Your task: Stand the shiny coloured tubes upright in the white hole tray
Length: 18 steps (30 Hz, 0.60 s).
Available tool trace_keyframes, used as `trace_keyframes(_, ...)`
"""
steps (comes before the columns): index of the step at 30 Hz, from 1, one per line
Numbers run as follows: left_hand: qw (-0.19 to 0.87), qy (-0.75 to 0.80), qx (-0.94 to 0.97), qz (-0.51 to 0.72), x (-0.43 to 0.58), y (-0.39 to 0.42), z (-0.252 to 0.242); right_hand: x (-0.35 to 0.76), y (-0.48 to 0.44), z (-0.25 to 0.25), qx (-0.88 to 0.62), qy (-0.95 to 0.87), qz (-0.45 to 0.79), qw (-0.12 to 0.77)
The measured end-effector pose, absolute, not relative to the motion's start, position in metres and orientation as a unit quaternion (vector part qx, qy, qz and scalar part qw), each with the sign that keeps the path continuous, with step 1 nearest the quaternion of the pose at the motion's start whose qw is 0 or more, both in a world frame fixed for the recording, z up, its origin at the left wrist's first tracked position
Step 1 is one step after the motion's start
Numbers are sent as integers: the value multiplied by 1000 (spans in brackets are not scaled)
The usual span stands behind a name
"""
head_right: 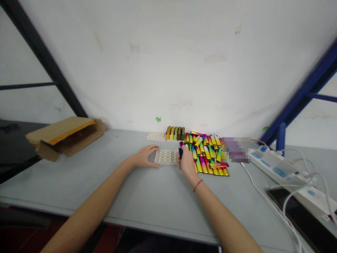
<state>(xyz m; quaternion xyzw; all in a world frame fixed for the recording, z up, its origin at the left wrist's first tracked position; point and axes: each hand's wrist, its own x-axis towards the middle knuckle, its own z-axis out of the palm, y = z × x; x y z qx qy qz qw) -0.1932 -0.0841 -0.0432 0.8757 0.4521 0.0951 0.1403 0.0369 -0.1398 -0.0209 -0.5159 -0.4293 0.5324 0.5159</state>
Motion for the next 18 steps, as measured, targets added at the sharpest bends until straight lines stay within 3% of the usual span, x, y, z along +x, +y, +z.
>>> trace_keyframes(5, 146, 458, 872, 96, -191, -88, -42, 26, -132, -4, -492, -501, 496, 510)
trace_keyframes(9, 139, 456, 873, 102, -191, -88, -45, 15, -111, 4, -448, -645, 351, 510)
trace_keyframes(18, 129, 455, 875, 107, -191, -88, -47, -9, -86, -28, -424, -753, 192, 465)
